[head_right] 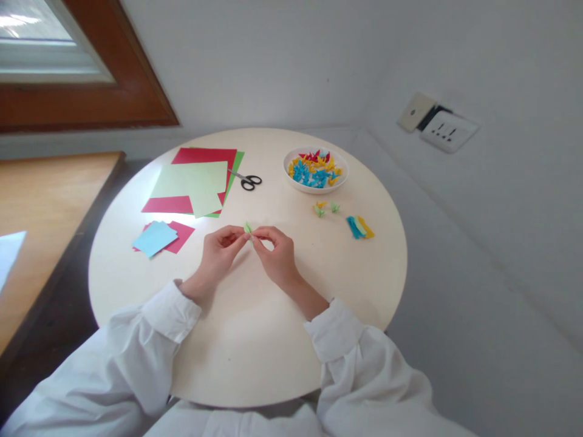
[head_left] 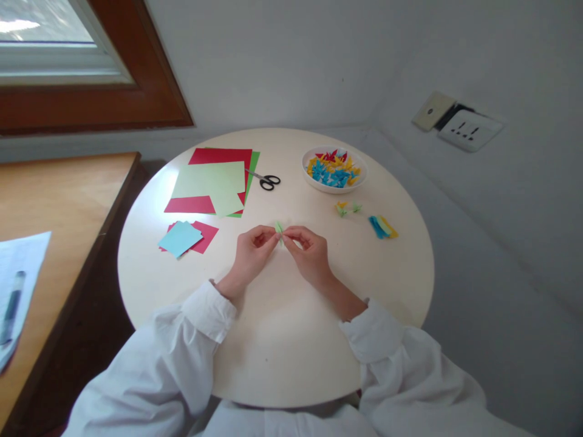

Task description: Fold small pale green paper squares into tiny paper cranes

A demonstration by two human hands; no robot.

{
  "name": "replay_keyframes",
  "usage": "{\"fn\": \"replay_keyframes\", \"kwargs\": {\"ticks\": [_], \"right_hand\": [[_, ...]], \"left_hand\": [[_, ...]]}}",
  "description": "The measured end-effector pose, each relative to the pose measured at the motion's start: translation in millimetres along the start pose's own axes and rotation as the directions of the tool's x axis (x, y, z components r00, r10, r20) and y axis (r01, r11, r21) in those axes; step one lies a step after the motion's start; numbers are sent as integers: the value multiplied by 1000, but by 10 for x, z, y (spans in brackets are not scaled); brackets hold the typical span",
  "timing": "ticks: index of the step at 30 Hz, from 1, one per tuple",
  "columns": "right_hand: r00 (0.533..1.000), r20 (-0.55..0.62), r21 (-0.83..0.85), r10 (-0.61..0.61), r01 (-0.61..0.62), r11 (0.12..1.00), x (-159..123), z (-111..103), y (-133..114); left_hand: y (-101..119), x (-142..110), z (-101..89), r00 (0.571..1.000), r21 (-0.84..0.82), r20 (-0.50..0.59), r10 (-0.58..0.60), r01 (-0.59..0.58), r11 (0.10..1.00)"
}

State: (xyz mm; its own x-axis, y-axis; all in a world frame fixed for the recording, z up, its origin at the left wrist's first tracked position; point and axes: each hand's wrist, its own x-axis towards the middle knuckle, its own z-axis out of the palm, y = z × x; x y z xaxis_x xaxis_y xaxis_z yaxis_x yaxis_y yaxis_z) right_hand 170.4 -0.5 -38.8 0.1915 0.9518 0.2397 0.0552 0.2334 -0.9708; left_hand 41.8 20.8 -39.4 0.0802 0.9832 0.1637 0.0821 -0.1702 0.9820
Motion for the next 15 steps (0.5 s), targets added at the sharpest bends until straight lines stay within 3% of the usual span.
{"fn": "replay_keyframes", "kwargs": {"ticks": [9,15], "right_hand": [[980,26,141,197,-198,970,60,10,-1],[968,27,154,249,-250,956,78,-14,-3]], "left_hand": [[-21,-3,-1,999,36,14,41,-42,998],[25,3,-3,999,-24,39,-19,20,1000]]}}
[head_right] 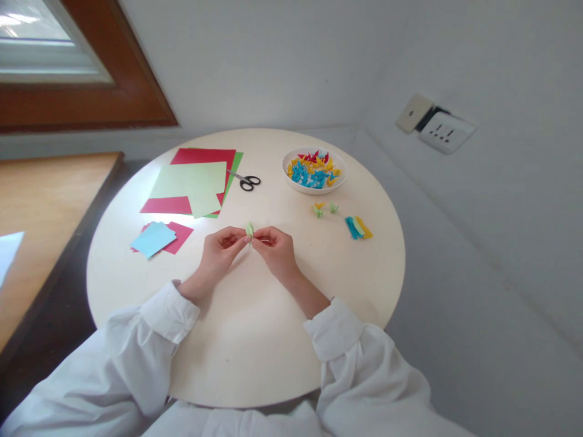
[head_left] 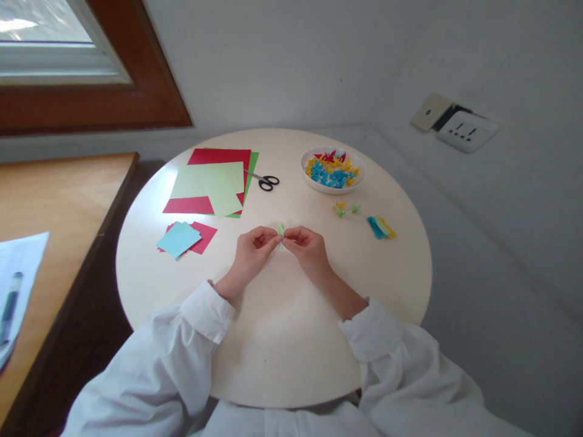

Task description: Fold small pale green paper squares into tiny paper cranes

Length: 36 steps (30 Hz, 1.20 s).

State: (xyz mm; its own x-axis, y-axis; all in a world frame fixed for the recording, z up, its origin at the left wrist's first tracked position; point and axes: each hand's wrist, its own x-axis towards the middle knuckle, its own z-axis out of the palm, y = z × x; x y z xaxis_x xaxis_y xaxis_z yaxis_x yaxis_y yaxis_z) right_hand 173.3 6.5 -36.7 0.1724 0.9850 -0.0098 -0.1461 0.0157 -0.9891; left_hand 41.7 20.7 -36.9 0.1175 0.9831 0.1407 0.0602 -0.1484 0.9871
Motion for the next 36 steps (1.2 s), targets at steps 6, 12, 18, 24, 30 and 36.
{"fn": "replay_keyframes", "kwargs": {"ticks": [6,12,18,24,30,36], "right_hand": [[1000,-16,63,0,1,998,-23,0,-11],[1000,-22,77,2,0,997,-28,3,-28],[1000,-13,78,20,-19,997,-14,14,-35],[998,-35,128,46,-41,991,-12,45,-41],[996,-64,154,62,-52,987,-1,38,-9],[995,-70,202,70,-55,978,-14,42,-1]], "left_hand": [[44,9,-8,999,-69,33,-40,42,997],[68,-3,2,999,-58,20,-42,43,997],[67,0,2,999,-14,10,-32,32,999],[40,21,5,1000,-1,22,-22,22,1000],[55,2,8,995,-59,75,-62,67,996],[65,-13,20,993,-75,85,-85,91,993]]}}
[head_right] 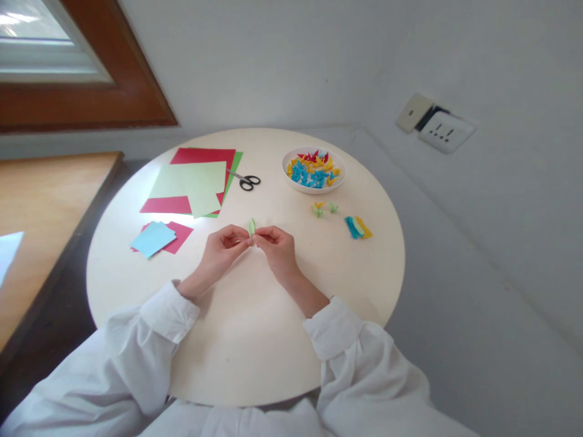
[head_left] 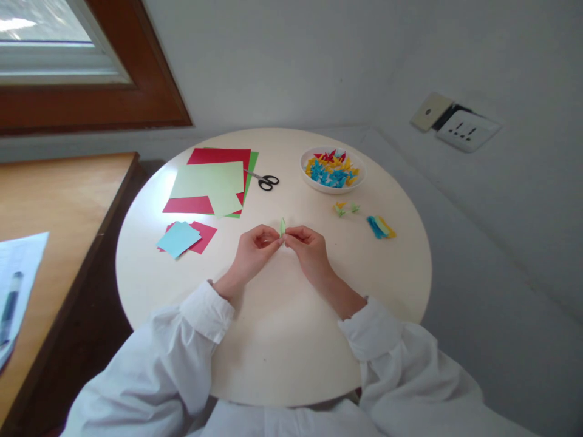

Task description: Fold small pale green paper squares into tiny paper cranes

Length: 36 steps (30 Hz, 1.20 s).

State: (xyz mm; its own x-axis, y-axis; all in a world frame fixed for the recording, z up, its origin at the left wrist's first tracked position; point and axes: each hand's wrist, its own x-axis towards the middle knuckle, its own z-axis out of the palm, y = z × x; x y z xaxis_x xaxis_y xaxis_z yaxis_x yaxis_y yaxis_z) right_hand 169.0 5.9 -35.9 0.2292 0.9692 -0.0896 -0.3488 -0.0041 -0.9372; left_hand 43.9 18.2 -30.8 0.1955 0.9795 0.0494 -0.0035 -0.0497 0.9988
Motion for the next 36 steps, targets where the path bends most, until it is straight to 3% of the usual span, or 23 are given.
{"fn": "replay_keyframes", "kwargs": {"ticks": [12,20,23,30,36], "right_hand": [[1000,16,103,-1,-1,995,-13,14,6],[1000,5,126,1,-2,992,-17,11,10],[1000,7,119,-3,2,993,-12,8,18],[999,-16,72,-43,44,996,-5,20,19],[996,0,18,-86,86,996,-4,18,11]], "left_hand": [[-26,-16,21,1000,-39,-25,-16,15,999],[-41,-22,54,994,-252,-5,-109,105,962],[-39,-27,53,994,-204,-40,-102,92,975],[10,-25,67,992,-130,-105,63,-77,989],[18,-13,67,989,-39,-127,77,-83,996]]}}
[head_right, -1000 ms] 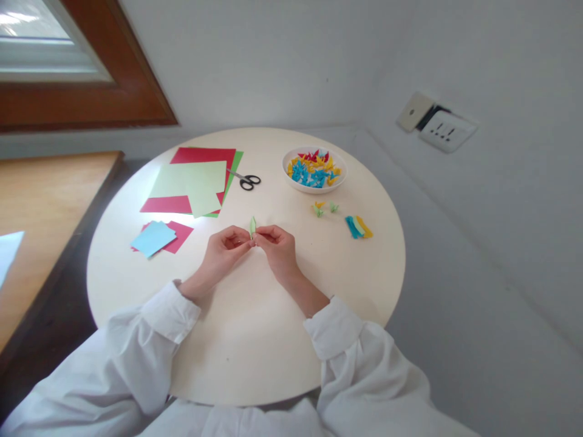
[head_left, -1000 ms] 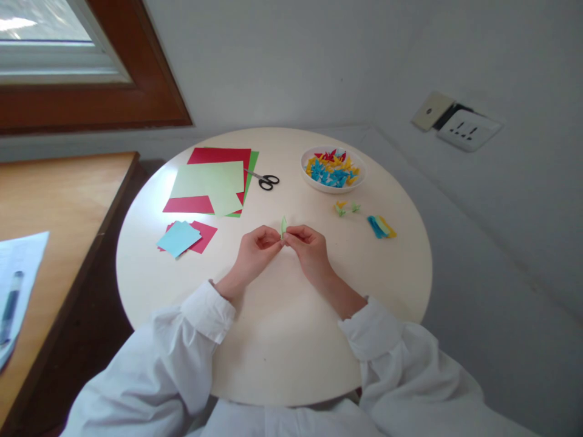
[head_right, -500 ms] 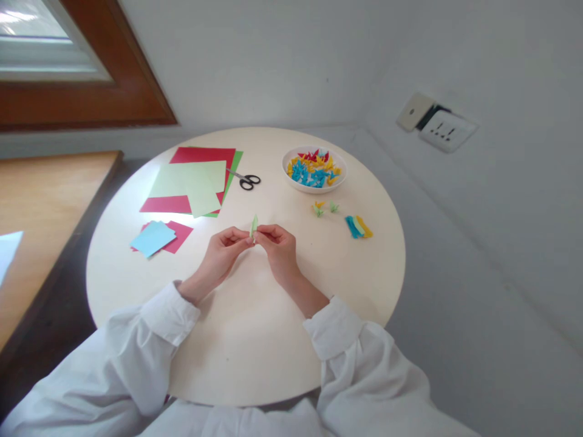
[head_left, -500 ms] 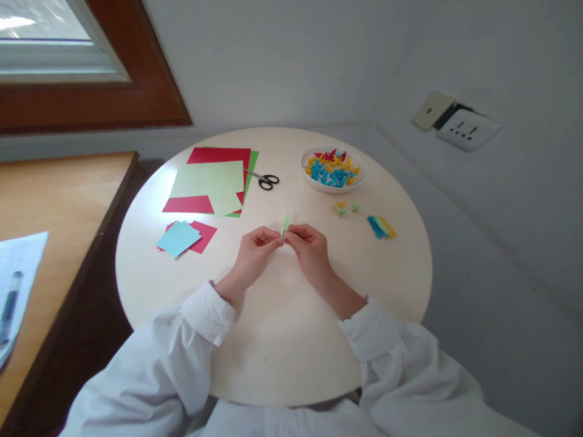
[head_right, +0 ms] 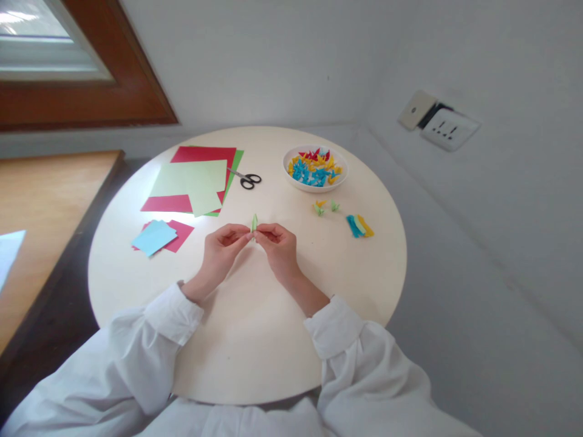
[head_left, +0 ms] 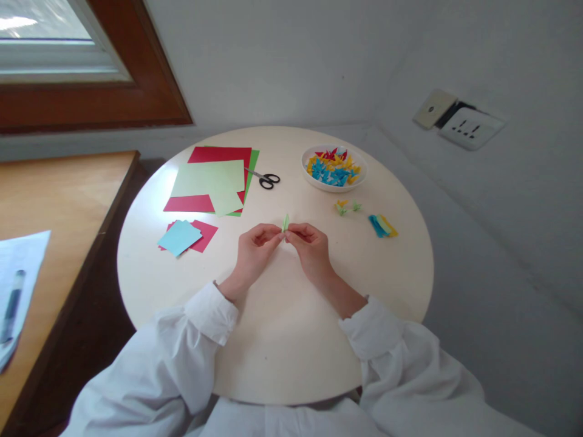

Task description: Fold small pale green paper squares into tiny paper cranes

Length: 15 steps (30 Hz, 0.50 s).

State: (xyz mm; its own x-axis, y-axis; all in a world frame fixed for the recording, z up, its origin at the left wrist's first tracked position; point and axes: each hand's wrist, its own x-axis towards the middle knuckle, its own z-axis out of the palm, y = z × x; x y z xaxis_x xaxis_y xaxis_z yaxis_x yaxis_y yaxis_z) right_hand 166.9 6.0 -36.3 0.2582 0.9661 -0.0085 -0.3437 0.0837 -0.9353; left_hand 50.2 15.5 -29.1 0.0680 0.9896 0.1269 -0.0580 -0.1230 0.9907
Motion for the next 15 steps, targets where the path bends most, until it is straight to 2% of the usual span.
{"fn": "replay_keyframes", "kwargs": {"ticks": [7,15], "right_hand": [[1000,9,-98,-11,12,995,-12,10,-28],[1000,7,-97,-17,18,995,-18,17,-42]], "left_hand": [[-13,2,-14,1000,46,-17,5,-4,999],[11,10,13,995,-68,-59,-76,72,995]]}}
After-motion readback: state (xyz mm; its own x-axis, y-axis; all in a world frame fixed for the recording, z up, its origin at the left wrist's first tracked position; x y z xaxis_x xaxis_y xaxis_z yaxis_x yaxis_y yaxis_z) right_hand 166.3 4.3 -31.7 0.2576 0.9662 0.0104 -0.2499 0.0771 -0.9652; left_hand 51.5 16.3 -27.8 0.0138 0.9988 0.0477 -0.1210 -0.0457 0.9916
